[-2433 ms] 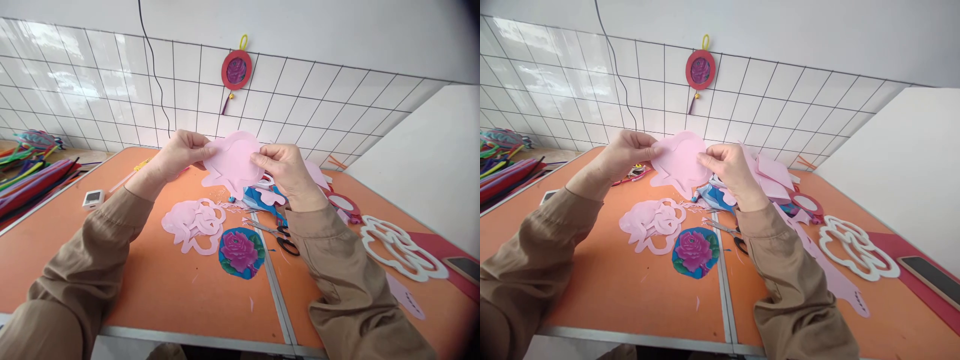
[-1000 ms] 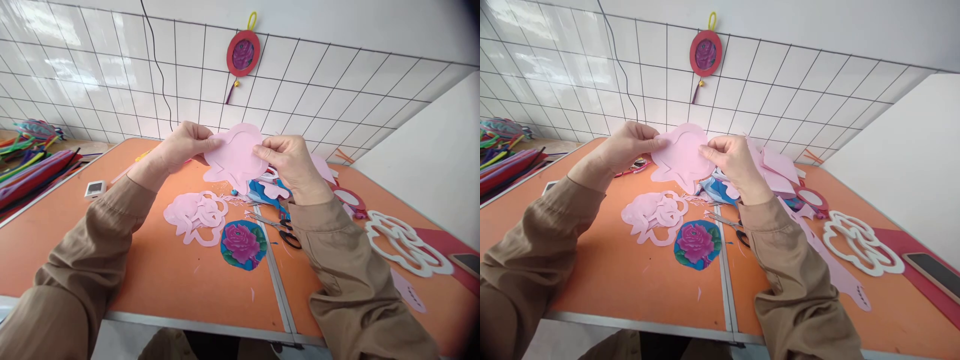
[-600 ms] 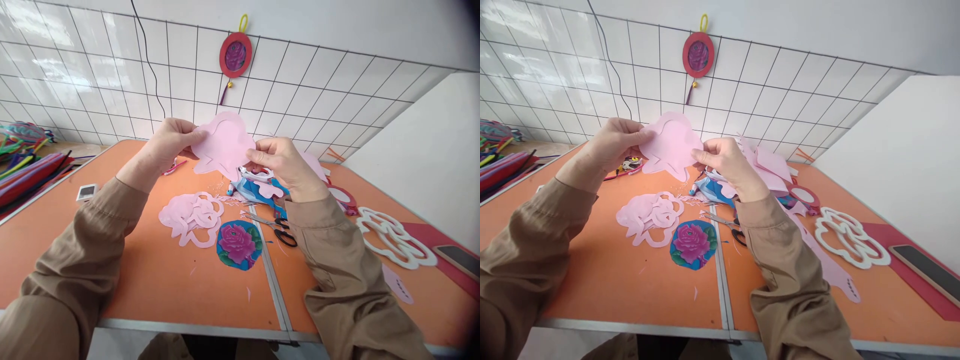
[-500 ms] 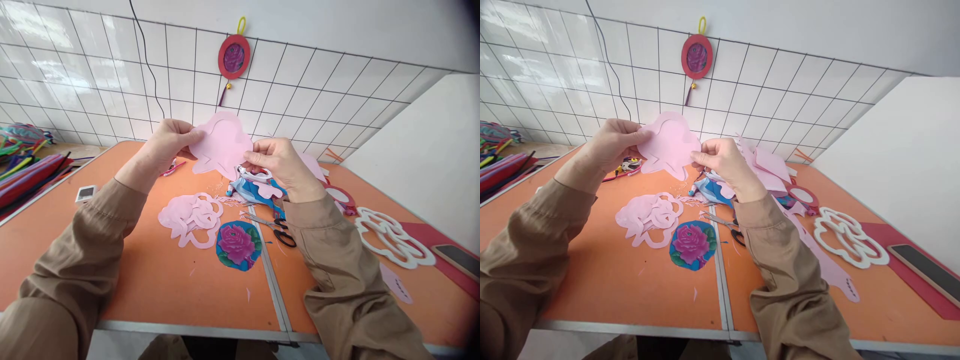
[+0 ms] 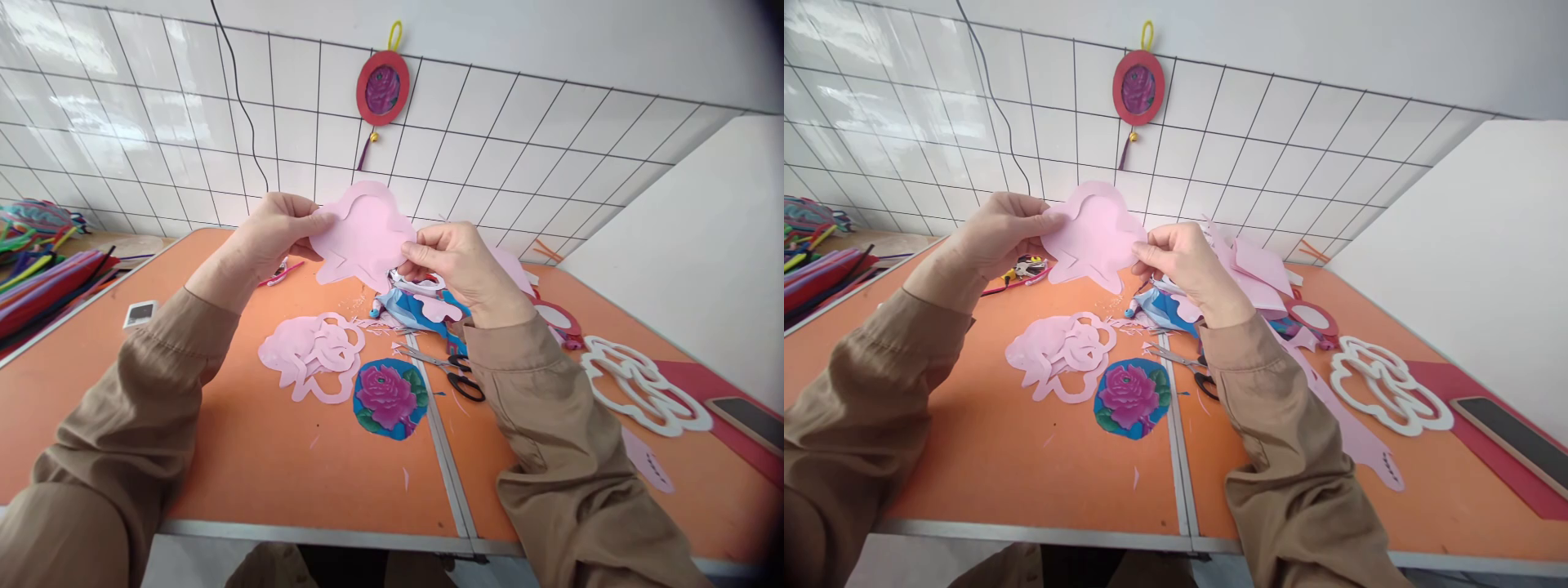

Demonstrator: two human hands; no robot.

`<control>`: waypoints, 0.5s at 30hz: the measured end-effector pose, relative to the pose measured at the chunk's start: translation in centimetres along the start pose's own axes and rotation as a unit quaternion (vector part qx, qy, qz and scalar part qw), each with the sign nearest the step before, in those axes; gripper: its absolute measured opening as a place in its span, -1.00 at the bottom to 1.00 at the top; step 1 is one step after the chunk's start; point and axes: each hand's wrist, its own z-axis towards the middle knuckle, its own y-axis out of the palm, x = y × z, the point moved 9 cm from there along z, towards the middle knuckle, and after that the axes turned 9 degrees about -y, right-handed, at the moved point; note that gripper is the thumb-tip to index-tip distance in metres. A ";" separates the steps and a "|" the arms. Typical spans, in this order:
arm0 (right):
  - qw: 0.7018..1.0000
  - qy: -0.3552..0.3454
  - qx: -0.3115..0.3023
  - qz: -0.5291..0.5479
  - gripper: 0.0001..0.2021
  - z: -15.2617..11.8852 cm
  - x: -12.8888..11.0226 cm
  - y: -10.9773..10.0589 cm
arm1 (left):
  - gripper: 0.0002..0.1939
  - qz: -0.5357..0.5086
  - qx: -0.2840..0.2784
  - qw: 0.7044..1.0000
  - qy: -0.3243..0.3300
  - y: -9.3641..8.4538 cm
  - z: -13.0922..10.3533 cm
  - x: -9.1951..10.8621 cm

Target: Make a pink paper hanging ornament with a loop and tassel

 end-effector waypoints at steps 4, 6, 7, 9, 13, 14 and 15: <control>1.000 0.004 -0.009 -0.004 -0.66 0.0 0.1 0.1 | -0.73 0.010 -0.003 1.000 0.002 0.0 0.1 -0.1; 1.000 0.008 -0.012 -0.010 -0.67 -0.1 0.1 0.1 | -0.73 0.014 -0.002 1.000 0.010 -0.1 0.2 0.0; 1.000 0.010 -0.011 -0.012 -0.68 -0.1 0.2 0.0 | -0.73 0.014 0.000 1.000 0.015 -0.1 0.2 0.0; 1.000 0.016 -0.011 -0.016 -0.69 -0.1 0.3 0.0 | -0.73 0.015 0.004 1.000 0.020 -0.2 0.2 0.0; 1.000 0.020 -0.014 -0.017 -0.68 -0.1 0.4 0.0 | -0.73 0.014 0.008 1.000 0.018 -0.1 0.0 0.2; 1.000 0.019 -0.014 -0.015 -0.67 -0.1 0.4 0.1 | -0.72 0.013 0.005 1.000 0.017 0.0 -0.1 0.3; 1.000 0.018 -0.013 -0.013 -0.66 -0.1 0.3 0.1 | -0.70 0.013 0.001 1.000 0.016 0.2 -0.2 0.4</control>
